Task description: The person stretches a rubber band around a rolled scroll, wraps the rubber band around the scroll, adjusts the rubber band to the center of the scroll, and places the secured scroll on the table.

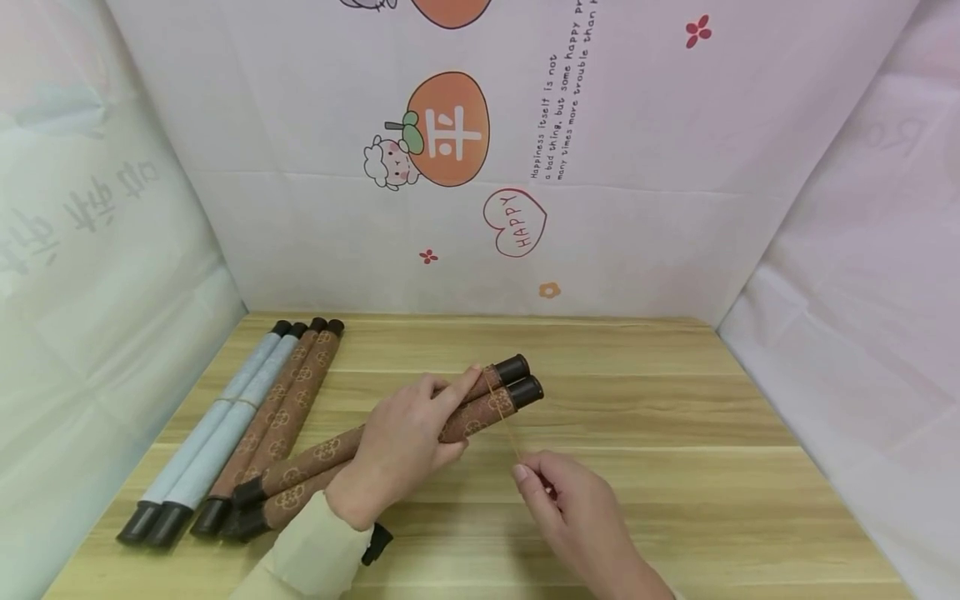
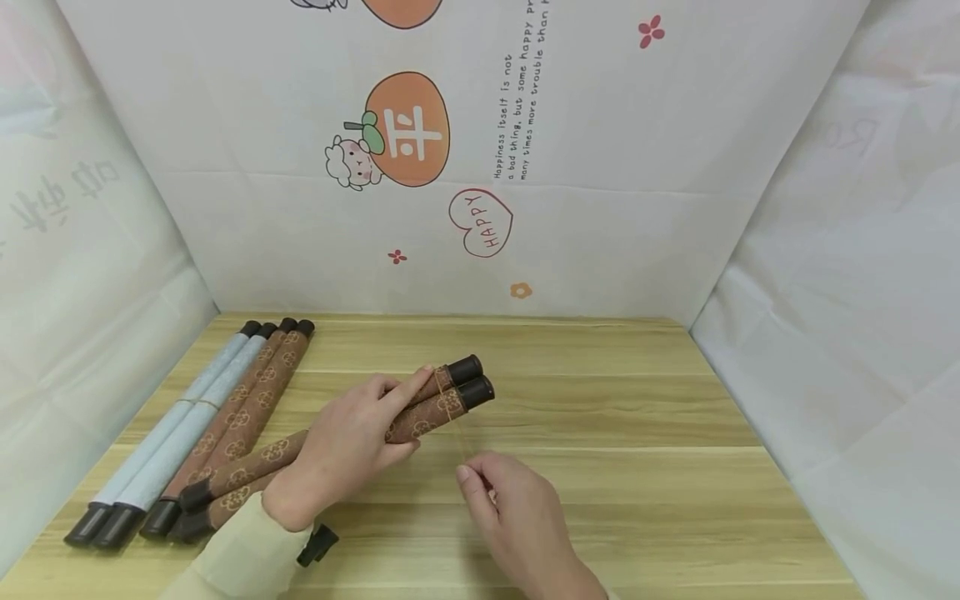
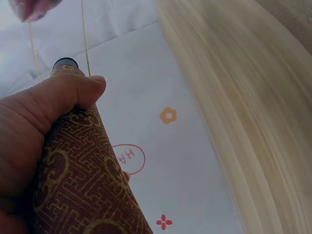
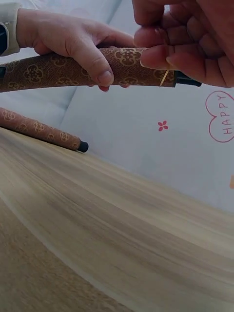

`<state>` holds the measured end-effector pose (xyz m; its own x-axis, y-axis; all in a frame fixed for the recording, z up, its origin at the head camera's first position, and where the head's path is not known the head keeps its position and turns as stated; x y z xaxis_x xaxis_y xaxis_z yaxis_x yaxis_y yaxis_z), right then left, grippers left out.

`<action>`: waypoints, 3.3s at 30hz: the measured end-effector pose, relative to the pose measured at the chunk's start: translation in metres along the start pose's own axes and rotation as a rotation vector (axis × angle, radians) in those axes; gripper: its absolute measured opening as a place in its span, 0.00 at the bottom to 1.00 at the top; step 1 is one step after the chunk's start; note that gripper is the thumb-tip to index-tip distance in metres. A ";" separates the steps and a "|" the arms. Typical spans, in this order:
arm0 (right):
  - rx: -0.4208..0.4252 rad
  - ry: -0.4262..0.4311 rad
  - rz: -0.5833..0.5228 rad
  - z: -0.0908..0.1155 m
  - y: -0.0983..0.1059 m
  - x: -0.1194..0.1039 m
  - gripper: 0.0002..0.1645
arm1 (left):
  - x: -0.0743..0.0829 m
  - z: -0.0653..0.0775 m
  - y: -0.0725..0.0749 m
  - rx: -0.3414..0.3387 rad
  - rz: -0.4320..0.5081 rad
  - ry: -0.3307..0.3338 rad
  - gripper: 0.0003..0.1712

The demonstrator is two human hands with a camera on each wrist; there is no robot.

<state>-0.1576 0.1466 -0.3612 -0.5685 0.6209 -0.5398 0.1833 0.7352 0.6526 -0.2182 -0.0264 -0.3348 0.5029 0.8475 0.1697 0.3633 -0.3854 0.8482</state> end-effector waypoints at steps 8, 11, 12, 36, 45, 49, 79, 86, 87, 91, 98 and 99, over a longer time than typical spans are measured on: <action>0.239 0.582 -0.009 0.008 0.018 -0.046 0.13 | -0.013 -0.003 -0.012 -0.117 0.056 0.102 0.54; 0.309 0.758 -0.090 0.009 0.026 -0.061 0.18 | -0.016 -0.004 -0.015 -0.150 0.067 0.128 0.55; 0.323 0.808 -0.120 0.009 0.029 -0.066 0.18 | -0.017 -0.004 -0.015 -0.159 0.070 0.136 0.55; 0.298 0.446 -0.397 0.033 0.033 -0.028 0.20 | -0.029 -0.012 0.002 -0.109 0.127 0.202 0.52; 0.098 -0.199 -0.786 0.034 0.011 0.027 0.22 | -0.022 -0.011 0.021 0.007 0.146 0.144 0.53; 0.019 -0.354 -1.112 0.027 0.000 0.037 0.25 | -0.015 -0.008 0.027 0.033 0.157 0.101 0.53; -0.296 -0.180 -2.021 -0.016 -0.003 -0.007 0.33 | 0.037 0.021 0.049 0.165 0.204 -0.297 0.58; -0.290 -0.242 -1.881 -0.012 0.000 0.001 0.30 | 0.036 0.023 0.048 0.150 0.206 -0.312 0.59; -0.295 -0.247 -1.870 -0.011 0.001 0.002 0.30 | 0.036 0.024 0.048 0.142 0.204 -0.308 0.59; -0.333 -0.251 -1.759 -0.010 0.007 0.005 0.30 | 0.035 0.025 0.047 0.121 0.189 -0.312 0.59; -0.380 -0.307 -1.483 -0.007 0.013 0.016 0.31 | 0.041 0.026 0.046 0.134 0.097 -0.376 0.61; -0.387 -0.313 -1.465 -0.008 0.014 0.016 0.32 | 0.042 0.026 0.045 0.142 0.082 -0.389 0.60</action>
<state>-0.1704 0.1644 -0.3570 0.1354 -0.4893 -0.8616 -0.6050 0.6478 -0.4630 -0.1601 -0.0182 -0.3024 0.7836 0.6212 0.0083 0.4007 -0.5155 0.7575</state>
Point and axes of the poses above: each hand's wrist, its own z-axis away from the middle knuckle, its own y-axis out of the back of the hand, x = y × z, the point moved 9 cm from there along -z, towards the middle knuckle, and after that the axes turned 8 degrees about y, right-handed, at the moved point
